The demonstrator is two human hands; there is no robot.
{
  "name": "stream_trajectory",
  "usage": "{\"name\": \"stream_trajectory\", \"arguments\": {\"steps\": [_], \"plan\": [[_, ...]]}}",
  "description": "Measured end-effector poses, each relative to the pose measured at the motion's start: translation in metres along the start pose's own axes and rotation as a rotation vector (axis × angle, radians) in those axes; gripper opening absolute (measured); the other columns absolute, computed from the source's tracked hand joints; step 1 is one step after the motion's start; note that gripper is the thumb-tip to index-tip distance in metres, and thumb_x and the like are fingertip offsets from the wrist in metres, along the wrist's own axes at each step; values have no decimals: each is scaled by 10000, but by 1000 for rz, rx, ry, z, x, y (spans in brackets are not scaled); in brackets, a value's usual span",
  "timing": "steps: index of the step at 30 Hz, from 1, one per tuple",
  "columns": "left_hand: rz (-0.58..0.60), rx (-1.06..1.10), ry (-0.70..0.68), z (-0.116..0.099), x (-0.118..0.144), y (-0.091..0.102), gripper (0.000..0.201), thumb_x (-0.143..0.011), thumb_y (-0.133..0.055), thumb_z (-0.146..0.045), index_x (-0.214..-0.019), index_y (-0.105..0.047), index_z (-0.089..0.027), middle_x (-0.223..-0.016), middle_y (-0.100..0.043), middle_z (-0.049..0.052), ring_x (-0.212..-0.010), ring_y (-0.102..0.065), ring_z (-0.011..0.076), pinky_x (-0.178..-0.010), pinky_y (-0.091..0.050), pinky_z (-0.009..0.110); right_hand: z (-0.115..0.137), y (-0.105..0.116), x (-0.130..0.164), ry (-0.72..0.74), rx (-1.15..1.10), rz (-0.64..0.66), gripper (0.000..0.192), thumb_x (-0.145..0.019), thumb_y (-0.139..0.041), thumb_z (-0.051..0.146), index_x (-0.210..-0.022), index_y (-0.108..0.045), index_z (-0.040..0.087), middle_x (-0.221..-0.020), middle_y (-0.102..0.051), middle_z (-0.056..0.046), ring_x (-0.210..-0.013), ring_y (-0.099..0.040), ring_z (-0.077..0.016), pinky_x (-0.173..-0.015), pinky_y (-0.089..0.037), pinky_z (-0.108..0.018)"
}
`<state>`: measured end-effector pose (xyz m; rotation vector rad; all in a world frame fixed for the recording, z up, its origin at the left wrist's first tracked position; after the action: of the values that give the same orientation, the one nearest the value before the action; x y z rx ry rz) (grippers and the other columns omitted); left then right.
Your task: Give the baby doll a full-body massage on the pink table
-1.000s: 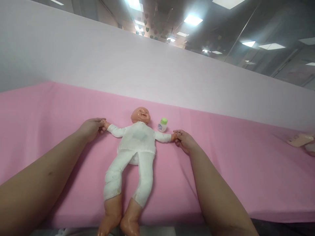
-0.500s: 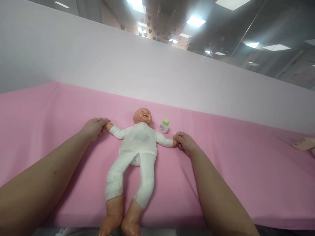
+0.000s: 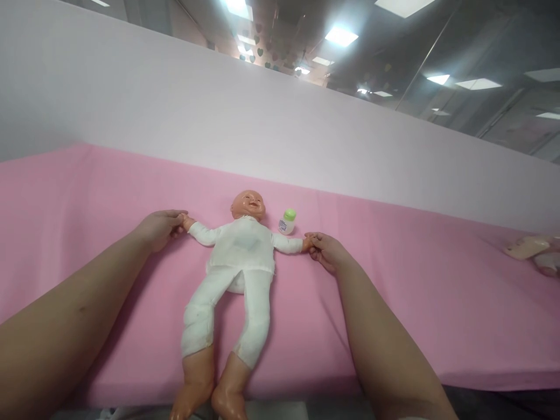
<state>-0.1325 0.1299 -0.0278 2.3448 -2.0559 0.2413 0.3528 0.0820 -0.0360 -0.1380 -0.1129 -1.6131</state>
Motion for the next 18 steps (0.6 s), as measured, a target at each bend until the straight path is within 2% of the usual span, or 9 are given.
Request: {"name": "stream_trajectory", "arguments": {"steps": [2,4,7,12,18], "plan": [[11,5,-9,0,-1,0,356,-631,-739,-166,-979,-708,-101,-694,-623,30,-507,-496,92,-447,-386,208,1,0,2,-12,-36,36,283,-768,-743,216,-1035,-649,200,-816,-633,-33,-611,-549,-115,-539,-481,-246],[24,4,-6,0,-2,-1,370,-623,-754,-180,-982,-707,-101,-681,-619,28,-506,-499,95,-442,-383,205,2,-2,4,-17,-52,71,345,-721,-783,193,-1041,-654,200,-813,-641,-31,-620,-559,-122,-542,-482,-251],[21,-15,-2,1,-3,-1,342,-612,-773,-205,-934,-703,-113,-646,-607,21,-487,-489,97,-420,-364,203,3,-5,5,1,-7,85,374,-674,-833,236,-992,-639,197,-716,-619,3,-547,-519,-108,-481,-417,-234],[7,-79,-49,3,-8,2,231,-655,-794,-315,-771,-691,-144,-583,-567,11,-453,-449,88,-391,-334,193,2,-9,1,21,111,33,328,-695,-831,367,-831,-576,211,-586,-559,40,-459,-446,-92,-409,-303,-213],[-20,-138,-70,0,-4,1,261,-747,-733,-398,-765,-717,-138,-622,-609,46,-432,-424,86,-361,-323,199,3,-12,0,31,150,-36,387,-754,-794,490,-742,-509,229,-517,-481,59,-398,-348,-76,-370,-231,-209]]}}
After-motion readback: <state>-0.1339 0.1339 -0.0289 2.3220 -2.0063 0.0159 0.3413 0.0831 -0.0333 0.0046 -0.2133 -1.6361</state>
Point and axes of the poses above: each hand's wrist, its own x-axis away from the middle knuckle, its own y-axis out of the back of the hand, z = x × y, the point moved 6 cm from there along -x, towards the middle knuckle
